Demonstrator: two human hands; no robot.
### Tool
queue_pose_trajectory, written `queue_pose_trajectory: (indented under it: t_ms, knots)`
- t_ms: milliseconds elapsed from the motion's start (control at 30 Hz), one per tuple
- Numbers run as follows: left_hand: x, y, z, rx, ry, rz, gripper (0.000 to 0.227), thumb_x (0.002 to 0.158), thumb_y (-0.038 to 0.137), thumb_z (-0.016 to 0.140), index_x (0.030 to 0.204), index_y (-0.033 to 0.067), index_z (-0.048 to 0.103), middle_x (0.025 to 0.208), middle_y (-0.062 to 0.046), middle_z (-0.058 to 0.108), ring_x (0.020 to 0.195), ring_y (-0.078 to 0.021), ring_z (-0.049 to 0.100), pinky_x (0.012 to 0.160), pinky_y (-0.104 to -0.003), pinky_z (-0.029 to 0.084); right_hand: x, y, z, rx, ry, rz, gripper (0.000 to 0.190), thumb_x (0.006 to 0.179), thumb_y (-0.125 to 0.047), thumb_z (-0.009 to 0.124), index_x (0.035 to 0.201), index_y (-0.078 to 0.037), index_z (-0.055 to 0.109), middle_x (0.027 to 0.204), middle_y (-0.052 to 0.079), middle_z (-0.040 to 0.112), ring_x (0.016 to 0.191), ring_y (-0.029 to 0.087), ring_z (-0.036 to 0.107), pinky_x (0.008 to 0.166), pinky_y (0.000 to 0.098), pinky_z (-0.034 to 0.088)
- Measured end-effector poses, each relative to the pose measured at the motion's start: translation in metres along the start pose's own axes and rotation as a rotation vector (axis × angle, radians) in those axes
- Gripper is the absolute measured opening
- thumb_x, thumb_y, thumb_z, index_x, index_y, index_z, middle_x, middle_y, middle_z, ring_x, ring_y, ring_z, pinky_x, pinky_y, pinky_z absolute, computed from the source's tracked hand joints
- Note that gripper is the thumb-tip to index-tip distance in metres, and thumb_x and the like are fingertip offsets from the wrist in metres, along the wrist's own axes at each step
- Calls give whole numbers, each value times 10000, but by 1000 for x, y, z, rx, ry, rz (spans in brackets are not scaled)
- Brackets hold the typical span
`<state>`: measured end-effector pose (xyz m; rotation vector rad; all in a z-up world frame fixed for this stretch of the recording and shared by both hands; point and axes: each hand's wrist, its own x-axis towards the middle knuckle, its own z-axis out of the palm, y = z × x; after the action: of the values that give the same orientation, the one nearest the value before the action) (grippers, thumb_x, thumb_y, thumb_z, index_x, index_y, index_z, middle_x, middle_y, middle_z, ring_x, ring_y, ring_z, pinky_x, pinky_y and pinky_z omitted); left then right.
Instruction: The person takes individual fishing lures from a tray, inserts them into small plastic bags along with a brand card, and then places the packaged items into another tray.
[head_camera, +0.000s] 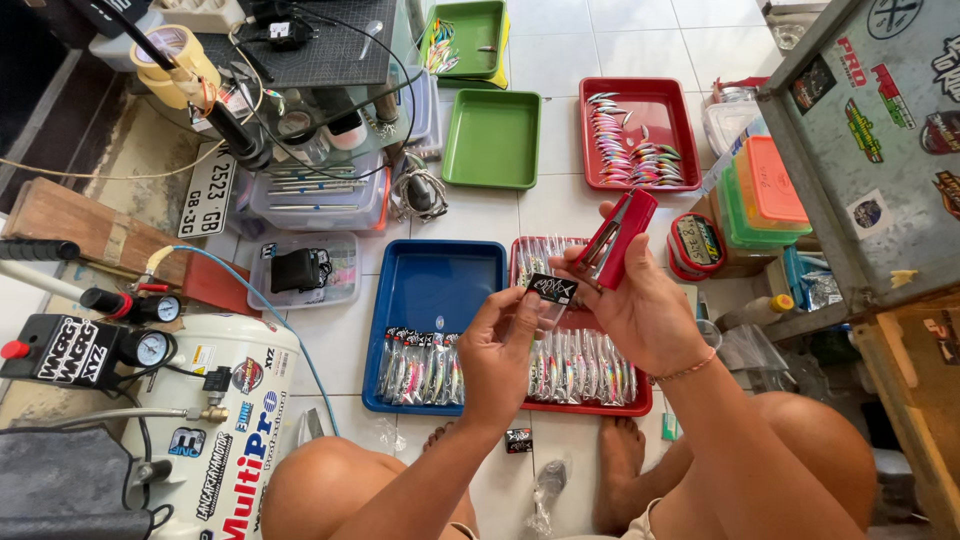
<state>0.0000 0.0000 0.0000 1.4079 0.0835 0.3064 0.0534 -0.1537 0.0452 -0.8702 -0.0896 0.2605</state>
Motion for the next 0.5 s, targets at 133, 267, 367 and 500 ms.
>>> queue_pose_trajectory:
  t_ms: [133,267,367,500]
  knots:
    - [-1,5,1,39,11,46,211,1007,228,663,1124,61,721,949,-145,789,809,-206,770,733,-328,643,-8,-2,7,-116,-31,-9,646,984,-457,449,1520,-103,386,1195,263,662,1154,374,659,1036,472,528]
    - [-1,10,2,95,0,102,210,1001,232,670,1122,73,734,928,-145,784,801,-223,774,734,-347,654,-10,12,0,-297,-121,-71,555,958,-345,541,1401,-26,441,1249,246,620,1167,378,662,918,475,626]
    - [-1,13,1,124,-2,145,198,998,218,676,1115,72,739,919,-150,784,805,-231,778,736,-364,660,-8,23,-9,-395,-77,-120,547,927,-264,622,1373,24,492,1217,226,639,1094,311,689,879,410,636]
    - [0,13,-2,160,-24,188,204,1000,217,673,1120,67,740,885,-158,773,807,-252,774,748,-399,658,-4,30,-24,-396,-5,-135,514,921,-186,666,1350,62,529,1182,229,655,1010,267,712,815,423,647]
